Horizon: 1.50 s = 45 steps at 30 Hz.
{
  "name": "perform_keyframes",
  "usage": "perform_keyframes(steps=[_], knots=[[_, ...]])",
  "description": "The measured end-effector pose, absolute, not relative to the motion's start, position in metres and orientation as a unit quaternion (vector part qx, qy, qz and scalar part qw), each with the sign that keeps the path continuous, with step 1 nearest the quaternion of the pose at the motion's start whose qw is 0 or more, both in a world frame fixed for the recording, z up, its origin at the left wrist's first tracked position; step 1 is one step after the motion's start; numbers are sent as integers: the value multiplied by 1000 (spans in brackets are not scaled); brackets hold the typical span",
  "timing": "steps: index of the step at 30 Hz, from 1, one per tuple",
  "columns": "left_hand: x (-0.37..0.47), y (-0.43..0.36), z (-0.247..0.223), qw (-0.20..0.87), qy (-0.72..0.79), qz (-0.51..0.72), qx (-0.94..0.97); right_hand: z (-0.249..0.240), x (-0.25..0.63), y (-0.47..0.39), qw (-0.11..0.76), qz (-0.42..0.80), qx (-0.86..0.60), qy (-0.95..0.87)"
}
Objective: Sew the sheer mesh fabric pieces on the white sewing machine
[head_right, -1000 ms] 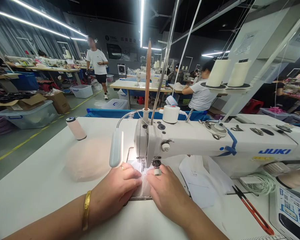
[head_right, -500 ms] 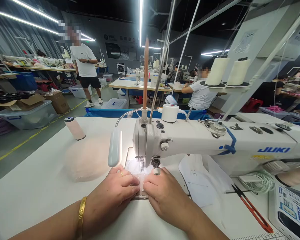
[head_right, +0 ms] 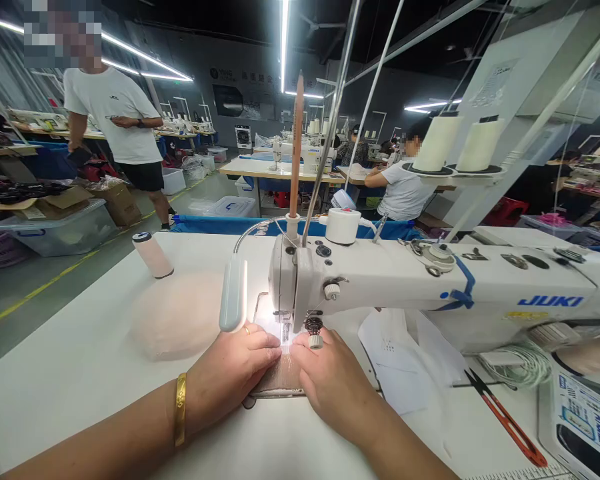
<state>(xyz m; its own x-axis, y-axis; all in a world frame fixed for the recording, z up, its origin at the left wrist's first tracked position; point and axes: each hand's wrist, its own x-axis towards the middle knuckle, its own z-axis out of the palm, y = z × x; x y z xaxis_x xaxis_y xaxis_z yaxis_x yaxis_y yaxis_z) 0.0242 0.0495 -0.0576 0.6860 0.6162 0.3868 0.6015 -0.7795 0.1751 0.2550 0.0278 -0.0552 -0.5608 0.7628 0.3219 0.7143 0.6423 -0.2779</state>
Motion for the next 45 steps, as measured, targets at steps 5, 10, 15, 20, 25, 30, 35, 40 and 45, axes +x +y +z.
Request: perform_keyframes(steps=[5,10,15,20,25,30,35,40,45], knots=[[27,56,-56,6,354,204,913,-61,254,31,204,71,-444,-870],[28,58,-52,22,392,180,902,-61,253,33,209,47,-449,-867],[27,53,-43,33,457,114,881,-61,255,30,217,41,-453,-864],[32,41,-25,5,483,47,874,-63,254,30,251,41,-424,-869],[20,41,-10,68,436,127,888,-61,247,27,305,66,-358,-880],[6,56,-7,70,414,223,880,-57,224,18,343,141,-309,-876],[21,42,5,84,497,-24,863,-57,208,12,330,202,-256,-886],[26,19,15,80,573,-167,798,-60,222,11,336,189,-233,-893],[14,25,7,90,531,-44,841,-55,230,11,296,204,-272,-893]])
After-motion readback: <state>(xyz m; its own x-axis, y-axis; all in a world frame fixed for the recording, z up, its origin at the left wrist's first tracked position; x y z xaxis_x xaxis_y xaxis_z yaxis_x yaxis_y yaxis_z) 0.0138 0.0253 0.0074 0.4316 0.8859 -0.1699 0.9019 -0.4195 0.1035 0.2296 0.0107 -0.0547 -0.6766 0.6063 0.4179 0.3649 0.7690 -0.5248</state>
